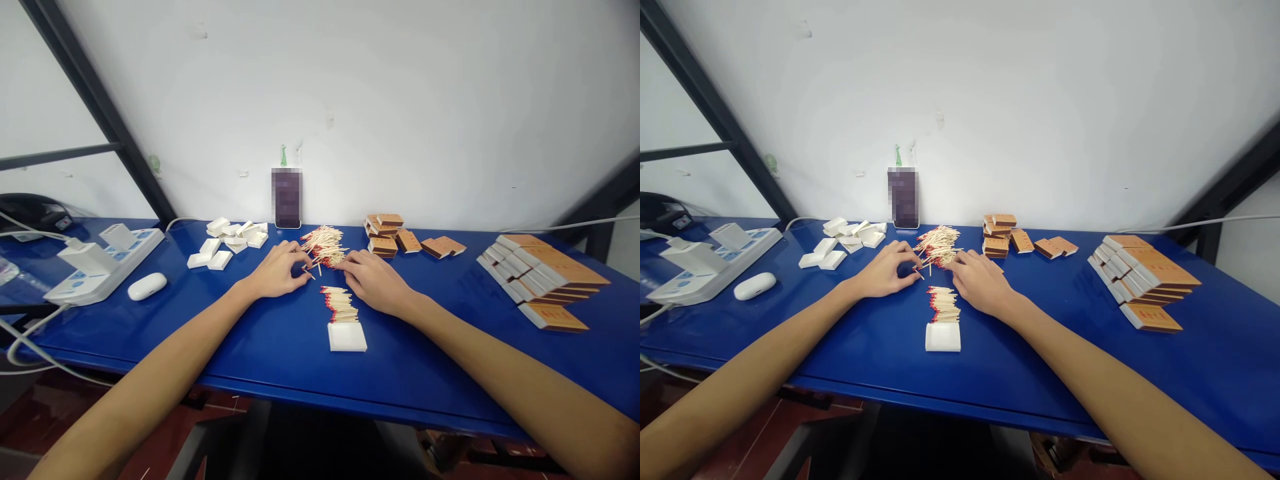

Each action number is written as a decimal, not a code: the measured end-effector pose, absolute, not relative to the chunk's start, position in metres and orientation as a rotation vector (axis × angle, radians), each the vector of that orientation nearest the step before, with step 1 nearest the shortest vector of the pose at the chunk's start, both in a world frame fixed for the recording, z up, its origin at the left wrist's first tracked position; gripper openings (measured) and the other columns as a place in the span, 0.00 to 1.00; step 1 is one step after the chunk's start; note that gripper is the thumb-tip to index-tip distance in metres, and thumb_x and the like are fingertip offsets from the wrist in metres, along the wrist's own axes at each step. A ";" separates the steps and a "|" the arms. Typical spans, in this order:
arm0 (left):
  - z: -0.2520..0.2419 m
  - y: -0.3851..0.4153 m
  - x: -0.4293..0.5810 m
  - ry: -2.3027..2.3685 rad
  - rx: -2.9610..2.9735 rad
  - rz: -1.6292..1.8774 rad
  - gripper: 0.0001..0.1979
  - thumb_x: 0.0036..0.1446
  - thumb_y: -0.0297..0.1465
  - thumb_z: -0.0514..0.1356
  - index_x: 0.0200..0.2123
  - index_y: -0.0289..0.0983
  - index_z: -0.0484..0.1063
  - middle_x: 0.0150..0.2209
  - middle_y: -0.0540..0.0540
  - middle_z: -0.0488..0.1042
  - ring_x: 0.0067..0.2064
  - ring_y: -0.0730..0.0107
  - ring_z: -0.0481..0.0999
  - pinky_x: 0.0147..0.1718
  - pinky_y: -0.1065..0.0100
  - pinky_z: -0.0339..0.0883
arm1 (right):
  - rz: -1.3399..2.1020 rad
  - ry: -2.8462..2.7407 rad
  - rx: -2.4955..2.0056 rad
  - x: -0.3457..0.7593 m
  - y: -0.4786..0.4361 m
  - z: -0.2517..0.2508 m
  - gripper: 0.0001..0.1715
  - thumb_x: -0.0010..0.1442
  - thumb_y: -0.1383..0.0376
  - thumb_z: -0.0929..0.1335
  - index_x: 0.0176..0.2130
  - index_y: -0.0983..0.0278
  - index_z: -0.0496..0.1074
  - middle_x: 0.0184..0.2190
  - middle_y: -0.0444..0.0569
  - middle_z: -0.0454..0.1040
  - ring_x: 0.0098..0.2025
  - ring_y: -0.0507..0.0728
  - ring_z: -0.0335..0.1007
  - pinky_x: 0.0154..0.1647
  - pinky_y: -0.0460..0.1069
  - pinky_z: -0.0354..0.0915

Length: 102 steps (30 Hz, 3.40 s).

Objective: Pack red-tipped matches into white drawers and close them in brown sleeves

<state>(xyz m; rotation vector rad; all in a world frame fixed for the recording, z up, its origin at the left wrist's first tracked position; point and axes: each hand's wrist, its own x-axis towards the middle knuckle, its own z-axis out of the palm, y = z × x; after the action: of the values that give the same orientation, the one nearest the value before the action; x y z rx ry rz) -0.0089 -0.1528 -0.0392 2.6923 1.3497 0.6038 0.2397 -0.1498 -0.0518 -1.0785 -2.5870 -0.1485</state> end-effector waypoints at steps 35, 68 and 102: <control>-0.039 -0.148 -0.015 1.248 2.743 0.561 0.07 0.62 0.33 0.57 0.37 0.40 0.75 0.43 0.47 0.73 0.46 0.61 0.69 0.48 0.59 0.61 | -0.103 -2.513 -1.031 0.242 -0.147 -0.057 0.15 0.67 0.68 0.61 0.46 0.66 0.75 0.41 0.53 0.77 0.44 0.60 0.67 0.49 0.55 0.62; -0.045 -0.146 -0.011 1.227 2.741 0.646 0.09 0.67 0.33 0.52 0.40 0.38 0.70 0.46 0.43 0.68 0.48 0.60 0.67 0.50 0.56 0.61 | -0.025 -2.393 -1.213 0.235 -0.148 -0.057 0.12 0.63 0.68 0.64 0.41 0.62 0.78 0.36 0.50 0.76 0.41 0.59 0.69 0.42 0.53 0.61; -0.041 -0.154 -0.001 1.146 2.765 0.808 0.10 0.66 0.30 0.53 0.49 0.38 0.68 0.34 0.48 0.75 0.38 0.67 0.73 0.39 0.65 0.66 | -0.159 -2.604 -0.966 0.236 -0.152 -0.050 0.15 0.64 0.72 0.63 0.42 0.63 0.79 0.39 0.52 0.79 0.46 0.62 0.65 0.45 0.56 0.55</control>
<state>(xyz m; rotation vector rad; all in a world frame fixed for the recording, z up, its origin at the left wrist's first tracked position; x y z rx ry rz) -0.0012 -0.1539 -0.0408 2.7649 1.1457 0.8083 0.2358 -0.1518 -0.0502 -0.9659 -2.6040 -0.1587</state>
